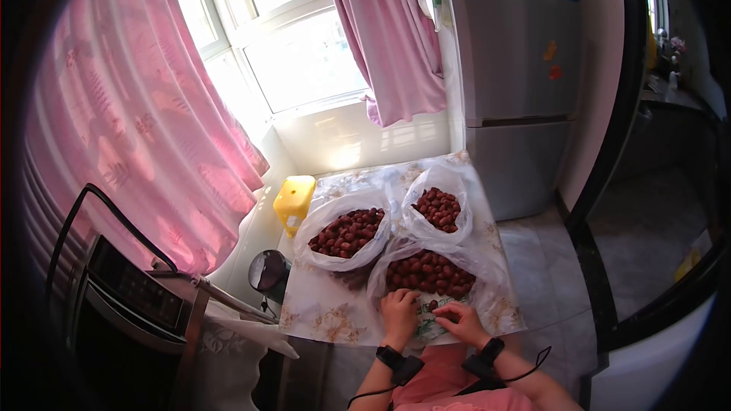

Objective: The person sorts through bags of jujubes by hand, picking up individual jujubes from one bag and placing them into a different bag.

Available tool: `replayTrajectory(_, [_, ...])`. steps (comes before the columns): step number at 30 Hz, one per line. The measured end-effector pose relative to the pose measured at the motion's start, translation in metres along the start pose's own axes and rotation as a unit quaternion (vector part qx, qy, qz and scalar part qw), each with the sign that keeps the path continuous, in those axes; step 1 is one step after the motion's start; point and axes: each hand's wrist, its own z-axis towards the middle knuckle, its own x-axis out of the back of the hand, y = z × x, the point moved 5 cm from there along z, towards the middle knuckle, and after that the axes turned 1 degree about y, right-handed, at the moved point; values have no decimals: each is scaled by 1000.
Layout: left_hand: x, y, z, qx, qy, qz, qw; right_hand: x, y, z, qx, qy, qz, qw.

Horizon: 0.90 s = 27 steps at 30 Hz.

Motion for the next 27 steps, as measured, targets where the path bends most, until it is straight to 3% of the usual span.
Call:
replayTrajectory(2, [2,3,1,1,22,-25,999,1,1,0,6,4,5,1000])
replayTrajectory(4, [5,4,-2,63,39,-188,979,0,2,-1,-21,-8,11,1000])
replayTrajectory(5, [6,7,-5,64,39,-187,979,0,0,-1,-22,-10,11,1000])
replayTrajectory(7, [3,9,-15,99,22,-277,955,0,-2,-1,-20,-4,0,1000])
replayTrajectory(10, [-8,13,-24,106,-17,-304,947,-1,4,-1,-18,-6,17,1000])
replayTrajectory(17, [-2,34,-13,64,11,-253,965,1,-1,0,-8,8,-14,1000])
replayTrajectory(19, [1,40,-2,-54,45,-105,992,0,1,0,-19,-12,5,1000])
replayTrajectory(22, [-19,24,-2,-51,-27,-140,988,0,11,0,-18,-11,9,1000])
replayTrajectory(27, [-27,20,-3,-35,-49,-119,991,1,9,-1,-11,-12,-22,1000])
